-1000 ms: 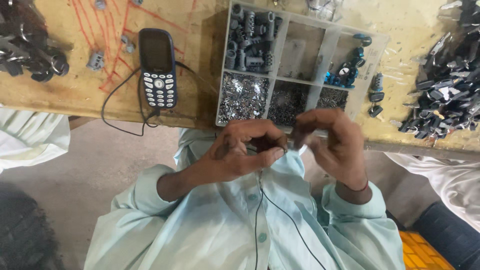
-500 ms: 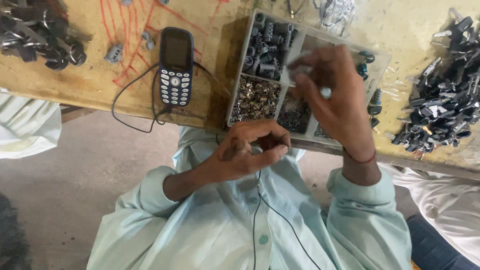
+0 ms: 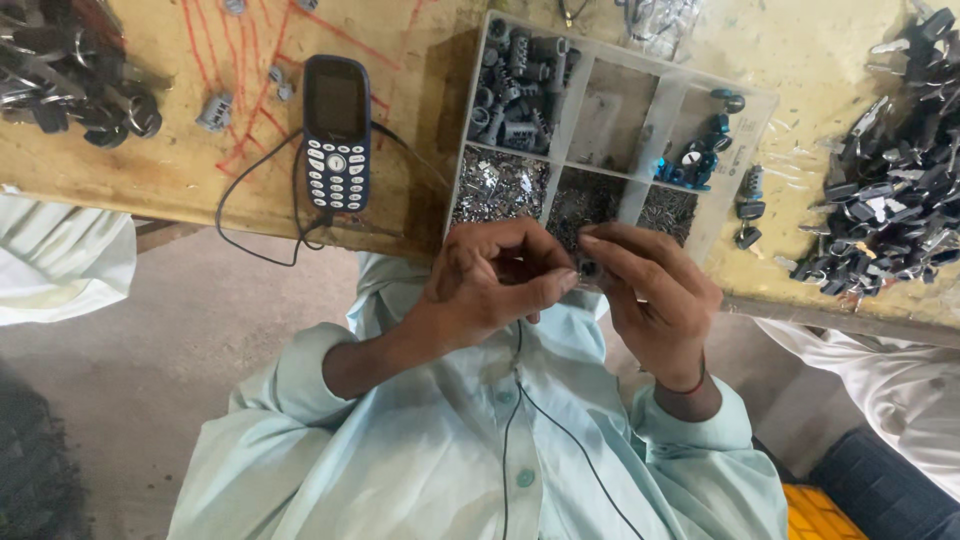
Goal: The person sits at a workbench assembling small metal fittings by hand. They pick components from a compartment organizer box, press and twist the parts together between their fingers, and place the finished assemblies onto the table beside the box, repeating the cycle.
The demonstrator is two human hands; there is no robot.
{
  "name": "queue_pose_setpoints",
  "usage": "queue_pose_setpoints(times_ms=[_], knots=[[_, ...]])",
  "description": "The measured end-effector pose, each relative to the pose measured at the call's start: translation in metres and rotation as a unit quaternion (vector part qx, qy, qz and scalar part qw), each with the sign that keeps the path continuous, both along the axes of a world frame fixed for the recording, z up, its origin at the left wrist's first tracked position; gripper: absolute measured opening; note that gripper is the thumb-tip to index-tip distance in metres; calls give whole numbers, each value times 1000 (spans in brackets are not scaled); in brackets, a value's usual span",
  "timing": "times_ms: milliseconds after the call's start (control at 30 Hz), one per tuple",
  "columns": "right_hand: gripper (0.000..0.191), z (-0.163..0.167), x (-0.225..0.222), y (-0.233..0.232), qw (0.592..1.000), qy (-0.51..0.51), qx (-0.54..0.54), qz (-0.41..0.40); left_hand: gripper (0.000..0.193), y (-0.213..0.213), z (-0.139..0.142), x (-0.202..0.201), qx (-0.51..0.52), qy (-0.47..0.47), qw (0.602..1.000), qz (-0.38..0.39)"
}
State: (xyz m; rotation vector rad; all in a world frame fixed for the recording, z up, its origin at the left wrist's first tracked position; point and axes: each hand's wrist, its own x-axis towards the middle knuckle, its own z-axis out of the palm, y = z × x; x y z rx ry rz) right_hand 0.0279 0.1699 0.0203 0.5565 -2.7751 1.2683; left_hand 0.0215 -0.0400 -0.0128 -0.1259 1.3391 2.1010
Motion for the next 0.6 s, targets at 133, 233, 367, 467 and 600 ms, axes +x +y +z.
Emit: queue_pose_setpoints(times_ms=[133,233,367,467,600], knots=[[38,8,-2,1,999,15,30,28,17,-1,8,5,-27,0,999,18],[42,9,-3,7,998,11,41,46,17,1,9,3,-35,1,999,14],[41,8,-2,8,998,20,37,54,16,0,10,3,-42,5,999,8],[39,9,-1,4,998,27,38,47,16,-2,12,6,-38,22,999,18],[35,12,1,2,998,32,38,41,17,-1,11,6,-61,21,998,22]])
